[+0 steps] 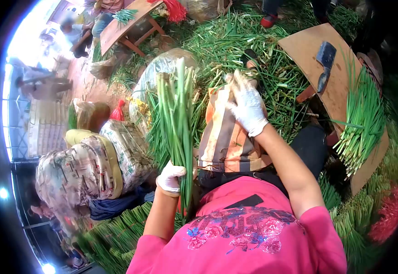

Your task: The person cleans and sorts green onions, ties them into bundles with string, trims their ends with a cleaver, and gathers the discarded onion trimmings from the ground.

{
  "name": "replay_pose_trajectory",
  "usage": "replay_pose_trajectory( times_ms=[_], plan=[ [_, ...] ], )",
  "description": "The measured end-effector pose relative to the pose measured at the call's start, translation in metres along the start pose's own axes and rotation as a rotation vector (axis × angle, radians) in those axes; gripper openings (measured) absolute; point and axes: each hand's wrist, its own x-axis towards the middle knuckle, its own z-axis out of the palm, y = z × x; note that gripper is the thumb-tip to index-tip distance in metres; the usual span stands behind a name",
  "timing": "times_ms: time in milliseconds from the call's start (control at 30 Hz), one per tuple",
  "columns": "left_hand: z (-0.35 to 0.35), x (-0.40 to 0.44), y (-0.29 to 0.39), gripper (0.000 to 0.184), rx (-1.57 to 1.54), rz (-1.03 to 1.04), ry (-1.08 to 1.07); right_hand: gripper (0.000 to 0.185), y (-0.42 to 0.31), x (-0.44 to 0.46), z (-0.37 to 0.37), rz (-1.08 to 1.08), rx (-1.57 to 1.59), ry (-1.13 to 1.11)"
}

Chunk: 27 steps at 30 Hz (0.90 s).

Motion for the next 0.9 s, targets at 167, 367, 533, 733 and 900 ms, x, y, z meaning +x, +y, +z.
replay_pose_trajectory(
  times_ms=[167,367,533,733,900],
  plan=[
    [-0.004,-0.002,0.0,0.073,0.118,-0.003,0.09,0.071,-0.013,-0.093,-0.015,-0.067,0.11,-0.377],
    [0.0,-0.002,-0.004,0.065,0.214,-0.107,0.132,0.04,0.014,-0.067,-0.139,0.069,-0.496,-1.388],
    [0.016,0.003,-0.017,0.053,0.248,-0.178,0.009,0.046,0.0,-0.034,-0.125,0.474,1.014,-0.377],
    [0.022,0.009,-0.028,0.058,0.167,-0.271,-0.127,0.019,-0.004,-0.024,-0.067,0.803,1.803,-0.099],
    [0.021,0.018,-0.028,0.072,0.1,-0.309,-0.209,0.013,-0.009,-0.029,-0.075,0.999,1.531,-0.131]
  ],
)
